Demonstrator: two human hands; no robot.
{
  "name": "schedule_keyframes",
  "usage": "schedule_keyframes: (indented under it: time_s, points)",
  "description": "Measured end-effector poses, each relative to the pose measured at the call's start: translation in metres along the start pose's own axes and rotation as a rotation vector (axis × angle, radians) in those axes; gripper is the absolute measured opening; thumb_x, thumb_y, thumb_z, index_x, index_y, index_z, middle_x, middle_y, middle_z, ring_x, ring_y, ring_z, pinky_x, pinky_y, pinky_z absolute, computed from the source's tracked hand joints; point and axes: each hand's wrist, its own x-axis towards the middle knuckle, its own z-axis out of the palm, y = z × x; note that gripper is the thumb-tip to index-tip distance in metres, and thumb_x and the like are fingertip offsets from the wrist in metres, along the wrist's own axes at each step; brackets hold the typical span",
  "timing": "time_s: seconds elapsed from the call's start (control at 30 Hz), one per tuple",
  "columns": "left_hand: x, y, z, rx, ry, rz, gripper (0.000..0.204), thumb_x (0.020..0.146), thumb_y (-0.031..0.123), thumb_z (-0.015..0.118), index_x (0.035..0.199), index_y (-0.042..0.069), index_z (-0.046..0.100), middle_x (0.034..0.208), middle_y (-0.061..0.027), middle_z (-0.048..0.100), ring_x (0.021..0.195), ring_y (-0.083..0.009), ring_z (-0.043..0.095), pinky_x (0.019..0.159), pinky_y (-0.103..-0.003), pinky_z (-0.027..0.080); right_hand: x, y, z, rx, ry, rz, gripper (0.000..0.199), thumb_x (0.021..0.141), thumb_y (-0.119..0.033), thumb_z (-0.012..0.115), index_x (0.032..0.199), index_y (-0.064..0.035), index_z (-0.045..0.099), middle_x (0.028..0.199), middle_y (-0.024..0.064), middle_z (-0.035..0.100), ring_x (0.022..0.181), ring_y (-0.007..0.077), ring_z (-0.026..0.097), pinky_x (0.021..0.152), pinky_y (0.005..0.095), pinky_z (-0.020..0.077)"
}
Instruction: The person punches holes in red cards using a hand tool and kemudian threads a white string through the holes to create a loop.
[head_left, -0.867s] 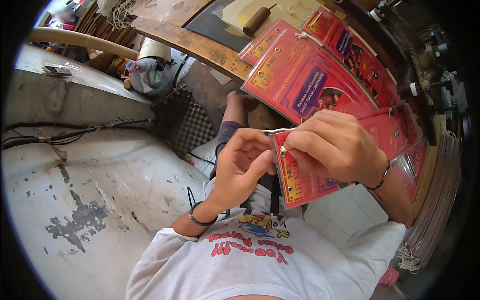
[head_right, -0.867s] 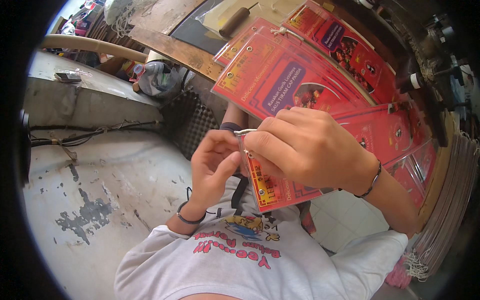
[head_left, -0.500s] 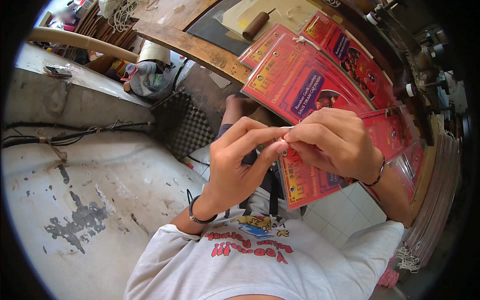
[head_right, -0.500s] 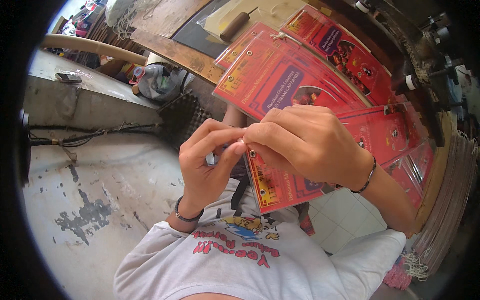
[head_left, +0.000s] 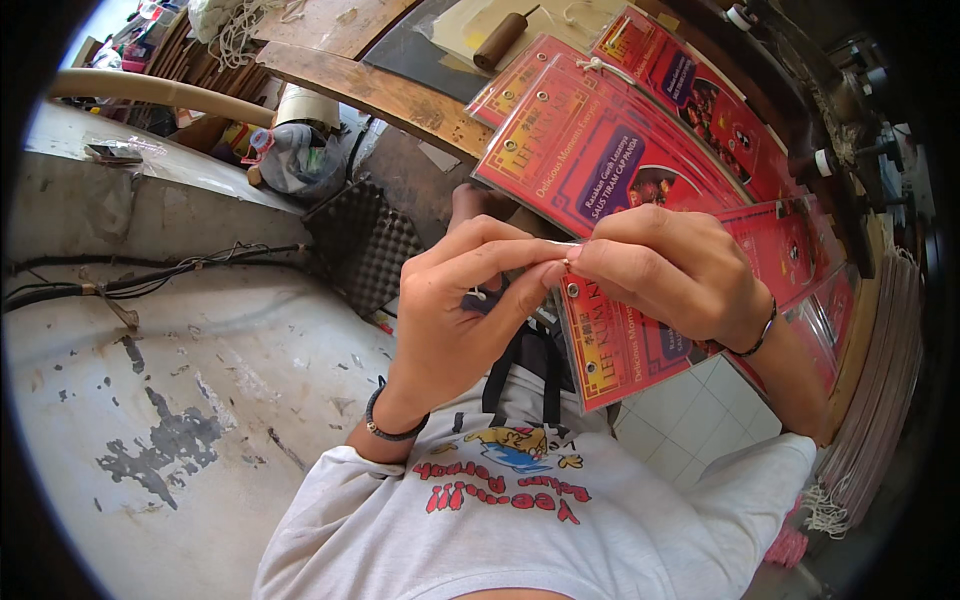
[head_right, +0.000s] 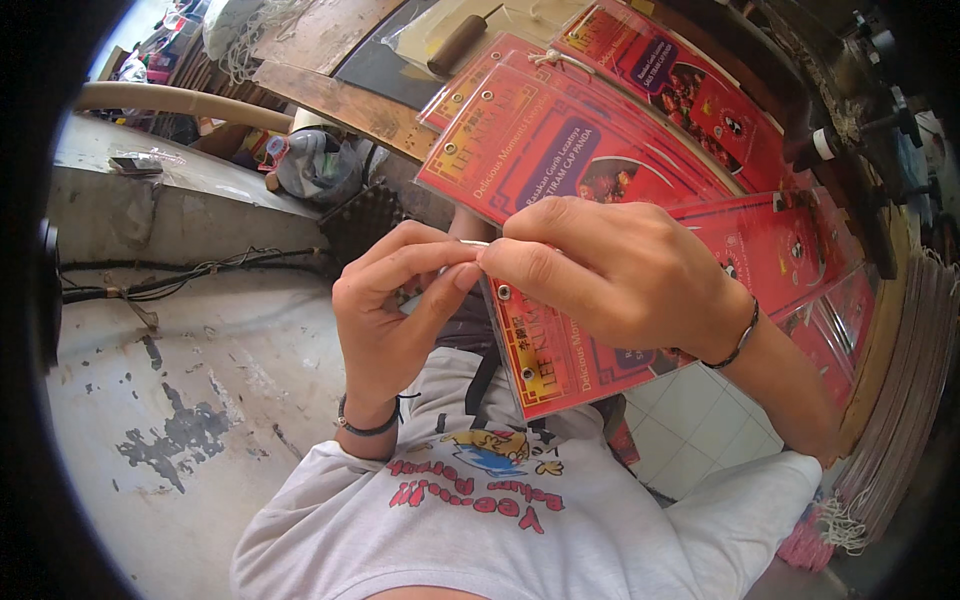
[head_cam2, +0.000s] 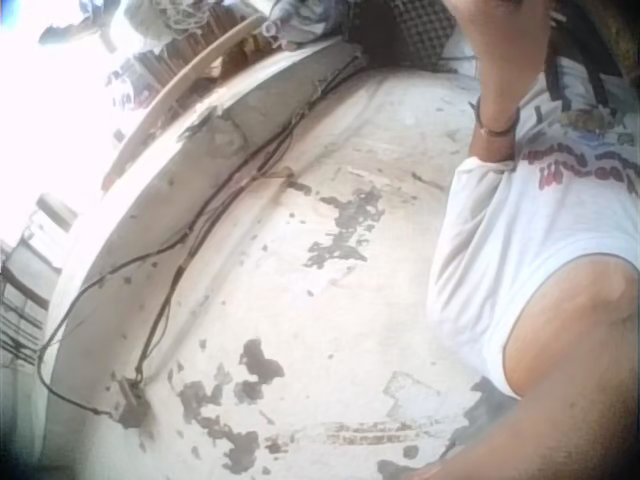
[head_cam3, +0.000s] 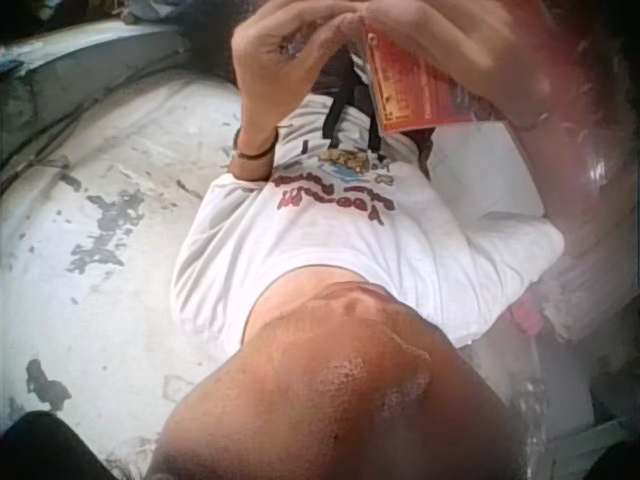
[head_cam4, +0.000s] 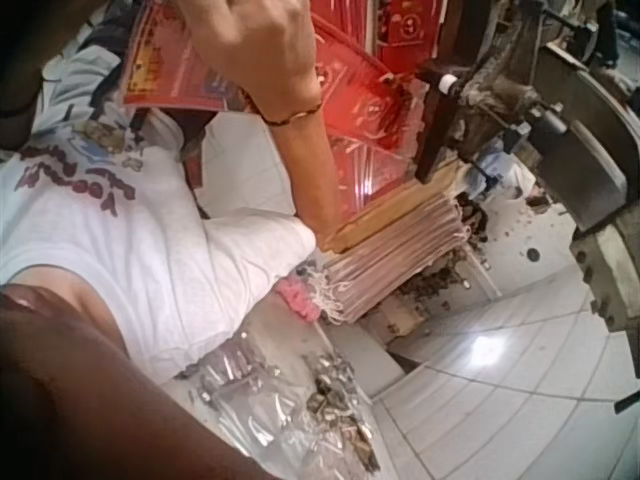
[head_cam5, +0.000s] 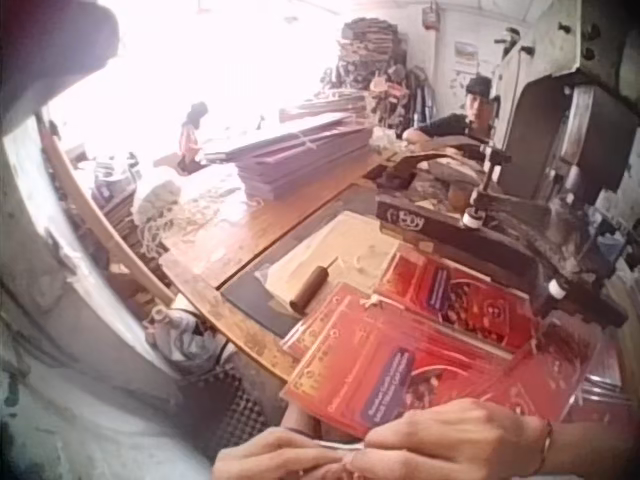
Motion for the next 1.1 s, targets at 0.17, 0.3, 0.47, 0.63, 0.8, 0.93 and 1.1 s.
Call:
schedule_keyframes:
  time_s: [0.17,0.3,0.47,0.63,0.8,0.93,1.1]
  points:
    - [0.0004,-0.0029,0.0025,0.068,0.047,0.087,0.019,0.077,-0.005,0.074,0.096,0.000,0.073,0.083,-0.0066,0.067,0.070,-0.0104,0.059,0.059,-0.022,0.044,0.0048,-0.0003,-0.0037,-0.105,-0.014,-0.026,0.019,0.077,-0.009,0.067,0.095,-0.0030,0.062,0.085,0.0061,0.062,0.072,0.0172,0.064,0.053,0.0259,0.0521]
    - [-0.0010,-0.0031,0.0044,0.149,0.072,0.139,0.021,0.076,-0.007,0.074,0.096,0.000,0.072,0.083,-0.0078,0.066,0.070,-0.0122,0.060,0.060,-0.023,0.047,0.0054,-0.0019,-0.0027,-0.059,-0.043,0.020,0.024,0.078,-0.005,0.076,0.097,0.0010,0.061,0.085,0.0089,0.062,0.067,0.0213,0.063,0.052,0.0307,0.0503]
    - [0.0003,-0.0019,0.0056,0.206,0.094,0.187,0.018,0.077,-0.007,0.073,0.094,-0.001,0.071,0.082,-0.0081,0.066,0.068,-0.0123,0.060,0.060,-0.023,0.046,0.0031,-0.0025,-0.0008,0.002,-0.068,0.105,0.025,0.080,-0.004,0.074,0.100,-0.0001,0.060,0.086,0.0093,0.061,0.068,0.0228,0.061,0.054,0.0312,0.0506]
    - [-0.0001,0.0004,0.0042,0.096,0.075,0.109,0.014,0.079,-0.004,0.072,0.092,-0.002,0.070,0.081,-0.0069,0.065,0.067,-0.0103,0.058,0.059,-0.023,0.045,0.0035,0.0012,0.0007,-0.028,0.004,0.037,0.025,0.077,-0.005,0.073,0.099,-0.0032,0.062,0.085,0.0068,0.058,0.068,0.0200,0.060,0.053,0.0289,0.0494]
    - [0.0022,0.0035,0.0031,0.081,0.069,0.116,0.013,0.080,-0.003,0.072,0.092,-0.001,0.071,0.079,-0.0056,0.064,0.065,-0.0084,0.056,0.055,-0.021,0.039,0.0040,-0.0016,-0.0035,-0.086,-0.001,0.020,0.023,0.072,-0.008,0.070,0.094,-0.0059,0.064,0.083,0.0032,0.057,0.071,0.0161,0.060,0.051,0.0260,0.0497]
    - [0.0009,-0.0023,0.0064,0.090,0.100,0.167,0.012,0.081,-0.001,0.072,0.093,-0.001,0.071,0.078,-0.0049,0.064,0.063,-0.0074,0.053,0.053,-0.020,0.035,0.0038,-0.0024,-0.0037,-0.066,0.002,0.041,0.023,0.072,-0.008,0.071,0.094,-0.0065,0.065,0.082,0.0028,0.056,0.069,0.0162,0.059,0.050,0.0258,0.0482]
    - [0.0008,0.0018,0.0056,0.087,0.060,0.105,0.009,0.082,-0.001,0.070,0.091,-0.002,0.070,0.077,-0.0058,0.063,0.061,-0.0077,0.052,0.053,-0.021,0.036,0.0017,0.0002,0.0019,-0.056,0.043,0.029,0.024,0.072,-0.010,0.071,0.094,-0.0075,0.065,0.080,0.0019,0.056,0.067,0.0151,0.057,0.049,0.0252,0.0459]
